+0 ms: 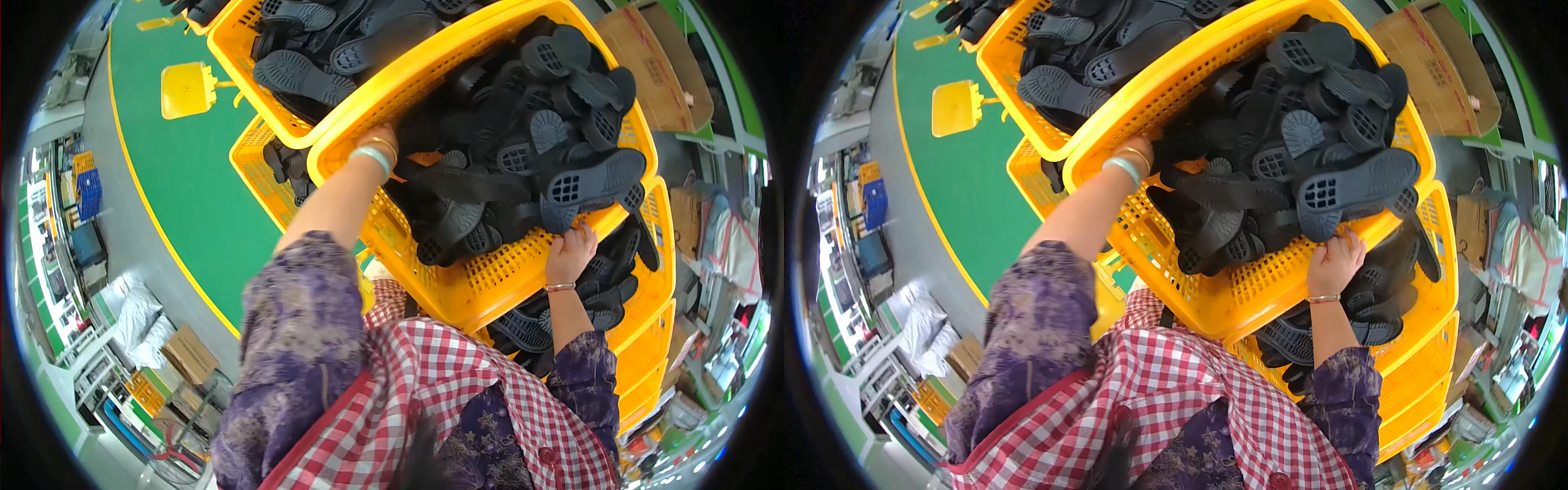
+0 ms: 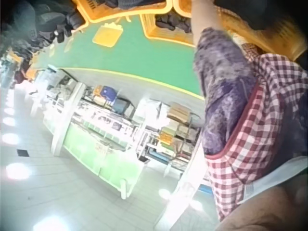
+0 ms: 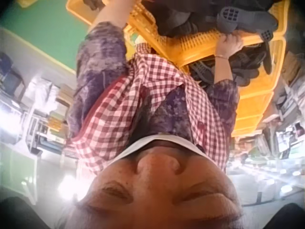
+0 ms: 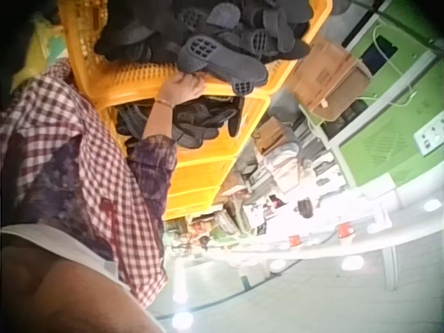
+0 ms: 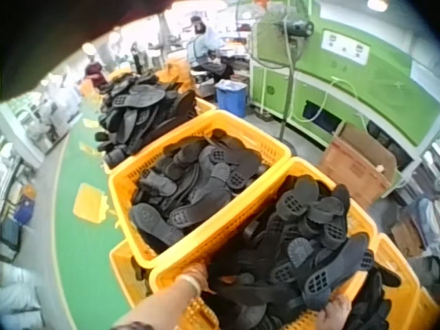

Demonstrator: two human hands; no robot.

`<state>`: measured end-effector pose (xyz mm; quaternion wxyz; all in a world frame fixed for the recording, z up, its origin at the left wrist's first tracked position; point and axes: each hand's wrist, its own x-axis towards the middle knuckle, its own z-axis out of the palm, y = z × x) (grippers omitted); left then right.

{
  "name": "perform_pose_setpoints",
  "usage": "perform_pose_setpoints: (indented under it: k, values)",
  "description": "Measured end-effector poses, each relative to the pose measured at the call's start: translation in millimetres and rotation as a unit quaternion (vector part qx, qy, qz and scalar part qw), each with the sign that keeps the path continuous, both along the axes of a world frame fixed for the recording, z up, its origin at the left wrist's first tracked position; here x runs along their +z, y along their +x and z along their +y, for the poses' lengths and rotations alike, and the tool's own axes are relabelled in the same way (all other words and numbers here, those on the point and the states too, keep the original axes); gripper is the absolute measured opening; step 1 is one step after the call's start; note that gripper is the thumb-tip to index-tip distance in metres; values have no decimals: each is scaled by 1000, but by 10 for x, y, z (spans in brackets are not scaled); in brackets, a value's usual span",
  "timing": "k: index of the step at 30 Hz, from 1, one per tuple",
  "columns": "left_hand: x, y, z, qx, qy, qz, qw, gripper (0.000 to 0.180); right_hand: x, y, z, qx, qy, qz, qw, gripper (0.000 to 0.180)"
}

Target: The person uses a green brush to scrub the sole of a black slipper at a workstation. They then walk to a row of yellow crates and repeatedly pick up, inspect, and place back multiple black slippers.

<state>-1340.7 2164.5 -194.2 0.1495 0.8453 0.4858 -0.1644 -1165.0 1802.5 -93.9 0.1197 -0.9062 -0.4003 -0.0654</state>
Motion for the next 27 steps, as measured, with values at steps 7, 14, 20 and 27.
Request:
perform_pose_setpoints:
  k: [7,14,20,27]
  values:
    - [-390,250,-459,-317,-144,47,936,36,10,-3,32,-12,-29,1,1000,11]
    - [-1178,316,-466,71,-394,65,914,41,49,1,62,-9,-24,22,999,11]
    - [-1408,253,-349,36,-436,54,898,42,44,6,77,-26,-6,32,999,10]
    - [-1785,396,-445,-96,-415,82,901,43,80,-13,84,-35,-6,32,999,9]
